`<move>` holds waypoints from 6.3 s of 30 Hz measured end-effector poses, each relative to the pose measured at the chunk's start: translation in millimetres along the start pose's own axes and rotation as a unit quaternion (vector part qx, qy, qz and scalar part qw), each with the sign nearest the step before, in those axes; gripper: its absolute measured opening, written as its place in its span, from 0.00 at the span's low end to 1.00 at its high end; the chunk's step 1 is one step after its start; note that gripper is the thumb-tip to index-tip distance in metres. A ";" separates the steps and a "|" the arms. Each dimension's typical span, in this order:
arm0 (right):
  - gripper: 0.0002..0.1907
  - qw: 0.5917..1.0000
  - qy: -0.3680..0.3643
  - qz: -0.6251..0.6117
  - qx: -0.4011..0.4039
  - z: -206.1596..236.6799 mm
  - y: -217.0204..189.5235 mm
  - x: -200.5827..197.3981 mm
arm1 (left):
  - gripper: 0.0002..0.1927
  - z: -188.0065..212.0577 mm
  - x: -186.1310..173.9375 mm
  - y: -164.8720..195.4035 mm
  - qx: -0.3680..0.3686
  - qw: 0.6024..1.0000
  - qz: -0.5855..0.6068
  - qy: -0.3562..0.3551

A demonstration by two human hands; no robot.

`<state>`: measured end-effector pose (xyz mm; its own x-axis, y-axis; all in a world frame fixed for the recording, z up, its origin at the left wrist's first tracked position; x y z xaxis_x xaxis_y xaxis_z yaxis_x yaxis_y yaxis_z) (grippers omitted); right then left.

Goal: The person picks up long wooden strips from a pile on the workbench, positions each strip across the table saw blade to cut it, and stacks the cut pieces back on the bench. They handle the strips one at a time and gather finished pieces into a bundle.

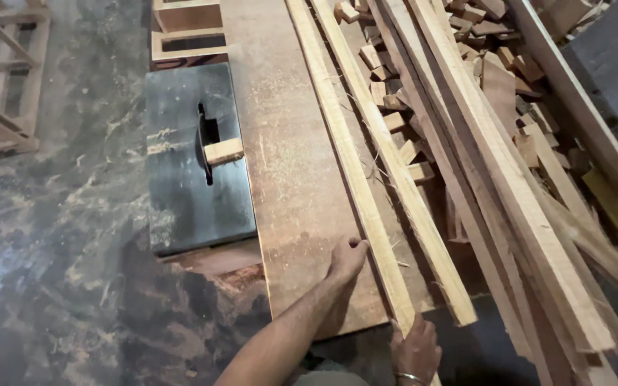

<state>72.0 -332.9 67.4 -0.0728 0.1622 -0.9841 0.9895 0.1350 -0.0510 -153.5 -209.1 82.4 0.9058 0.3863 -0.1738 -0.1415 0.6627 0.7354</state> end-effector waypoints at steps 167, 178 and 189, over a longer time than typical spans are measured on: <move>0.35 0.854 -0.093 -0.196 -0.474 -183.8 -743.4 9.4 | 0.26 -222.6 -888.1 -88.1 -0.112 0.718 0.649 0.225; 0.37 0.855 -0.120 -0.169 -0.475 -191.1 -748.9 12.9 | 0.24 -233.6 -892.4 -84.6 -0.111 0.709 0.652 0.244; 0.36 0.857 -0.108 -0.178 -0.472 -197.0 -752.5 13.7 | 0.25 -241.9 -893.5 -77.8 -0.114 0.706 0.660 0.230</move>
<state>-698.2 -239.7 125.8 -0.2235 -0.2253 -0.9483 0.3605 0.8848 -0.2952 -1048.5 -450.6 22.1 -0.2927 0.8966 0.3324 -0.8495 -0.4034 0.3401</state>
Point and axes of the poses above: each hand's wrist, its own z-axis away from the middle knuckle, its own x-axis out of the palm, y = z × x, the point moved 3 cm from there along -z, towards the middle knuckle, and after that the axes turned 14 degrees about -x, right-handed, at the moved point
